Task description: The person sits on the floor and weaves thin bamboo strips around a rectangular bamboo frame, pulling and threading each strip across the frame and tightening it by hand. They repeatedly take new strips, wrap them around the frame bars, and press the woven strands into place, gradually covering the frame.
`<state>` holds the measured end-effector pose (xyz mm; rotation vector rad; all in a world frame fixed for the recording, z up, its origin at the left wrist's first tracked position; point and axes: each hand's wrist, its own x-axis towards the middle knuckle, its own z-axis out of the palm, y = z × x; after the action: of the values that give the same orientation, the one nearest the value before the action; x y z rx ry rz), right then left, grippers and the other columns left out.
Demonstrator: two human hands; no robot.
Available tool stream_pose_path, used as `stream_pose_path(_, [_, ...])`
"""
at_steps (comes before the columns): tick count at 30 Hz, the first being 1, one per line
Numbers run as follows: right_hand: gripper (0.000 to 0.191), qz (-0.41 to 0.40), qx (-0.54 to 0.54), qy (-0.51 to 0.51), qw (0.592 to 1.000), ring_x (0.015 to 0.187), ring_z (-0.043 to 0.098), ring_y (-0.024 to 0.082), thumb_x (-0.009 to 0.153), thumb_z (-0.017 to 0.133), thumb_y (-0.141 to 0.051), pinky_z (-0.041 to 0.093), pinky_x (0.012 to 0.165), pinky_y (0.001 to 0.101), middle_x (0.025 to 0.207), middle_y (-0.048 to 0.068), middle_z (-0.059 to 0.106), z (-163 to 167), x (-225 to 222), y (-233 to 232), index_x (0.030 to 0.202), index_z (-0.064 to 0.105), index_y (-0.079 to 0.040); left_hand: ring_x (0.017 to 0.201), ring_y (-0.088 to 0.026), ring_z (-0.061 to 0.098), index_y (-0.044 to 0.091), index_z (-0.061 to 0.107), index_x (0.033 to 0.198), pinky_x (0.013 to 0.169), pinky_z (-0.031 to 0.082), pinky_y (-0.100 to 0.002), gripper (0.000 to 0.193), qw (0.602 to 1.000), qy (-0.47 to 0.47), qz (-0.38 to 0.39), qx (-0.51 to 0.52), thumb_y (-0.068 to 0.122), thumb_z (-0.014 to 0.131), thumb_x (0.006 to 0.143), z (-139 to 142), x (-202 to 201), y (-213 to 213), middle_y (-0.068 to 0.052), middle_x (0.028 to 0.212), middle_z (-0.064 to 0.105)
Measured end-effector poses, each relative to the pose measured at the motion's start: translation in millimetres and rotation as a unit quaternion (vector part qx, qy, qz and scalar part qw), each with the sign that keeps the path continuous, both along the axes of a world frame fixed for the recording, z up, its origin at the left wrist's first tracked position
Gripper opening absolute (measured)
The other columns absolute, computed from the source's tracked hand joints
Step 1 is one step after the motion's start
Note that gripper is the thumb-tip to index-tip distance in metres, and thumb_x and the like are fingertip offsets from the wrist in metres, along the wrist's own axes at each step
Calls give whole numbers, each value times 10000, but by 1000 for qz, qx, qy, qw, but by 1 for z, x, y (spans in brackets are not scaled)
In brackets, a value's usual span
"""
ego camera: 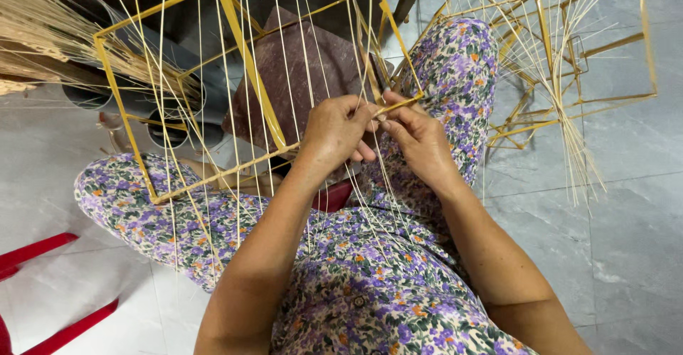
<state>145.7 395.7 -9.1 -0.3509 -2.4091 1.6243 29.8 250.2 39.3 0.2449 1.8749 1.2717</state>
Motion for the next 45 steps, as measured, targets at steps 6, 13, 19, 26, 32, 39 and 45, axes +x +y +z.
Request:
stream_pose_path(6, [170,2,64,-159,985,669,558,107,1014,682,-175,458,610,286,716,14,648,33,22,25,946,751,-35,558,-178,755,11,682,1152,416,552,-236,272,993,-51,63,88,199,541,1016,3,3,-7,-96,1017,759])
stream_pose_path(13, [243,14,-174,-150,973,508,537,47,996,666,-225,428,464,215,595,-12,593,96,34,44,895,741,-17,690,-163,761,34,726,1314,589,599,-222,287,973,201,97,56,136,652,1056,25,33,-18,-131,1137,809])
stream_pose_path(19, [239,-4,-264,-50,963,523,540,50,1014,660,-194,411,449,201,654,8,622,156,11,38,1033,744,28,617,-207,782,50,355,1437,480,616,-275,604,990,-84,15,108,-5,586,881,16,-2,13,-50,1261,648])
stream_pose_path(26, [387,56,-231,145,961,898,739,128,1113,603,-343,606,813,267,1080,116,757,153,-34,105,1248,686,11,514,-176,721,-4,671,1115,398,526,-244,216,998,-45,17,31,155,619,979,10,4,23,-140,943,794])
stream_pose_path(32, [167,-297,-97,19,950,609,631,61,1009,663,-175,508,513,227,882,47,757,47,-32,197,1074,747,-46,460,-156,679,-11,689,1022,351,473,-248,242,999,5,40,1,212,595,1000,9,11,25,-99,888,786])
stream_pose_path(39, [239,-366,222,-106,897,719,681,336,820,817,-188,528,663,441,778,190,699,-67,8,184,878,678,-3,451,-164,674,-22,687,1023,350,467,-252,256,999,7,34,9,215,592,1003,-1,7,28,-104,899,779])
stream_pose_path(45, [226,-390,228,-148,879,818,669,410,793,805,-200,533,722,503,861,208,686,-64,6,170,790,660,-26,444,-175,656,-27,684,998,361,465,-261,260,999,3,35,12,221,604,995,-2,8,27,-108,913,797])
